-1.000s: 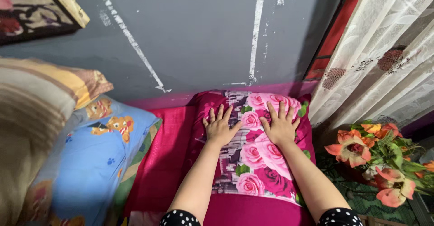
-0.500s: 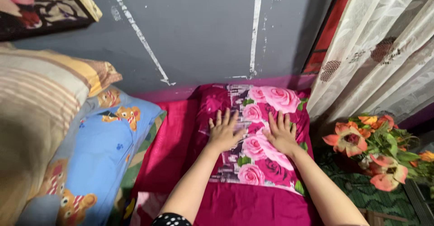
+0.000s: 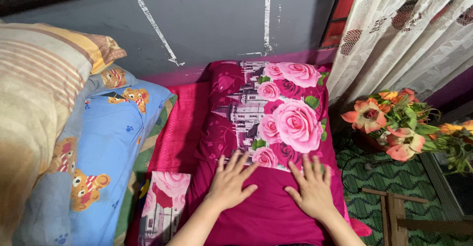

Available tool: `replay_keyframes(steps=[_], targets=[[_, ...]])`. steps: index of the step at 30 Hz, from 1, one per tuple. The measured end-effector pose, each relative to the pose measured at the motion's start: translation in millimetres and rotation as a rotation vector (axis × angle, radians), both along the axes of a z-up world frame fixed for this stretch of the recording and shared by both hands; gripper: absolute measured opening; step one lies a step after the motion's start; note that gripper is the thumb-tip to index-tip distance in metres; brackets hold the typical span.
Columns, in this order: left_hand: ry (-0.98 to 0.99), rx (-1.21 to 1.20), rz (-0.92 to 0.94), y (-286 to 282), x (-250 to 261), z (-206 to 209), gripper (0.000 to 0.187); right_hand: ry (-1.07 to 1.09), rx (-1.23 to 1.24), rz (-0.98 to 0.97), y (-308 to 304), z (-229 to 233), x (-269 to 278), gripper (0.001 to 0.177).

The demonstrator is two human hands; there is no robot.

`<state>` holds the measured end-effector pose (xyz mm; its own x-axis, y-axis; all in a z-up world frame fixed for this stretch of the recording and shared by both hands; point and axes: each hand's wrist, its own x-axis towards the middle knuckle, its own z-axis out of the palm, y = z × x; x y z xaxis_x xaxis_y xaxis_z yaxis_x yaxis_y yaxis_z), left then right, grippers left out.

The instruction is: The person places a pink floral pillowcase over a gray pillow on a bed, aligns the corners, and smooths the fabric to fit the pillow. The pillow is then placed on the bed.

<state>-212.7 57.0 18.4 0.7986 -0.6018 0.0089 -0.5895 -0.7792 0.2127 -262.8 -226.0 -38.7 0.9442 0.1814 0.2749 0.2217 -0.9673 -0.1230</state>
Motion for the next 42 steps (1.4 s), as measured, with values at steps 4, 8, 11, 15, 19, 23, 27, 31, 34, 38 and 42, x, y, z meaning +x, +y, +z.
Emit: replay_keyframes(steps=[4, 8, 11, 15, 19, 23, 27, 31, 34, 38, 42], targets=[[-0.010, 0.030, 0.251, 27, -4, -6, 0.077, 0.296, 0.170, -0.366, -29, -39, -13, 0.077], [0.020, -0.043, 0.457, 46, -13, -12, 0.076, 0.147, 0.966, -0.393, -83, -89, 11, 0.075], [-0.005, -0.080, 0.441, 48, -30, -13, 0.072, 0.381, 1.483, -0.571, -121, -111, 46, 0.073], [-0.075, -0.159, 0.123, 37, -69, -18, 0.073, 0.697, 1.729, -0.574, -136, -108, 77, 0.068], [-0.173, -0.262, -0.124, 37, -102, -12, 0.087, 0.665, 1.814, -0.382, -129, -70, 98, 0.059], [-0.332, -0.353, -0.168, 35, -122, 0, 0.099, 0.516, 1.677, -0.271, -113, -20, 126, 0.062], [-0.603, -0.356, -0.103, 7, -132, 9, 0.106, 0.331, 1.434, -0.126, -81, 19, 159, 0.068], [-0.715, -0.475, 0.083, -25, -125, 28, 0.114, 0.098, 1.331, -0.100, -24, 54, 185, 0.080], [-0.812, -0.588, 0.161, -31, -105, 51, 0.123, 0.073, 1.384, -0.155, 27, 93, 197, 0.078], [-0.737, -0.777, 0.275, 8, -68, 86, 0.071, 0.355, 2.071, 0.184, 65, 148, 188, 0.071], [-0.988, -0.976, 0.230, 48, -27, 127, 0.042, 0.493, 2.172, 0.253, 60, 172, 161, 0.060]])
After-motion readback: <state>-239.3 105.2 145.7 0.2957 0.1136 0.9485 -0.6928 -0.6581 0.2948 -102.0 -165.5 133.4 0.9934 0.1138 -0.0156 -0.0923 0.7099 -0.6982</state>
